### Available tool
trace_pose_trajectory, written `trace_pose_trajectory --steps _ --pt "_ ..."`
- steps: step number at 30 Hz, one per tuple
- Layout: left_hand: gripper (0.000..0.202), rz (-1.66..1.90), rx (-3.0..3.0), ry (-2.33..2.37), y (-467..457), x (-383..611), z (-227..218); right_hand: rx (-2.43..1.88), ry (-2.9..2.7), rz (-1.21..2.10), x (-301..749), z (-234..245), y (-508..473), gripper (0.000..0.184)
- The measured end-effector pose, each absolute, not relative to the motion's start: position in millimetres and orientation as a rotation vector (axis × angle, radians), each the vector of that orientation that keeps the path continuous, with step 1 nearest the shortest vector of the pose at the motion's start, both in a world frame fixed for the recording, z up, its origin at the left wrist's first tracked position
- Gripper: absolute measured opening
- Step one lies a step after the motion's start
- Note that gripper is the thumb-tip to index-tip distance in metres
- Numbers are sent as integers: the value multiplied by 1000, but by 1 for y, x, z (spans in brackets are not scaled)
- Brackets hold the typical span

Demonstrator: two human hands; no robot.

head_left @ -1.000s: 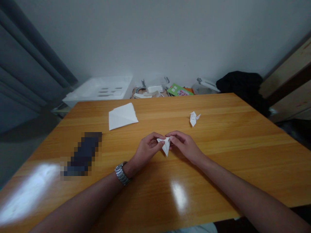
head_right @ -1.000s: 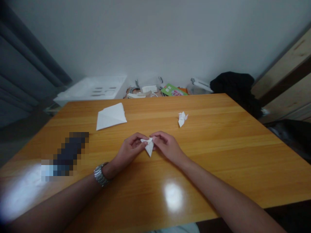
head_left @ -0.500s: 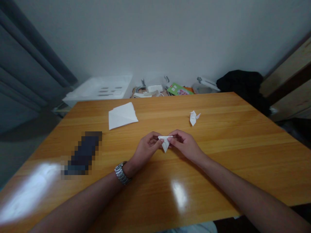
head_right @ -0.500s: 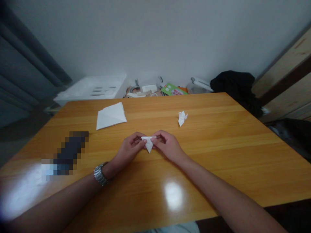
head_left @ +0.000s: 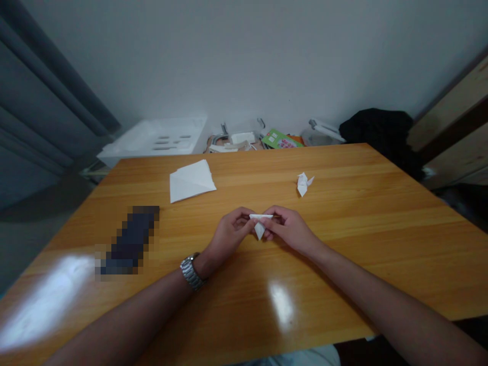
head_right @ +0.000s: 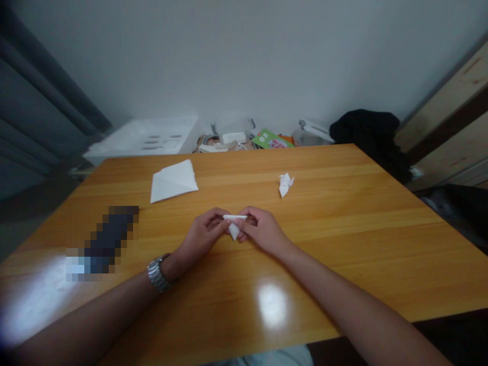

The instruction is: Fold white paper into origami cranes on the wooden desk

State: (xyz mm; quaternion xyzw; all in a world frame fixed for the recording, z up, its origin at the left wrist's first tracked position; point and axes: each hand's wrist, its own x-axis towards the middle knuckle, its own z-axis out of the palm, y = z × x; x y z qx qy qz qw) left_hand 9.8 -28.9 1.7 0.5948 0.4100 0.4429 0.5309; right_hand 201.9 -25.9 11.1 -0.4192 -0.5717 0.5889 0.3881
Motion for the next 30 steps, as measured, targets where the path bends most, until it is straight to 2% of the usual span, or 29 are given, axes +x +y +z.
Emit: trace_pose_trajectory --steps 30 --pt "27 1053 1440 1004 -30 10 6 -1062 -1548 1484 205 12 -28 34"
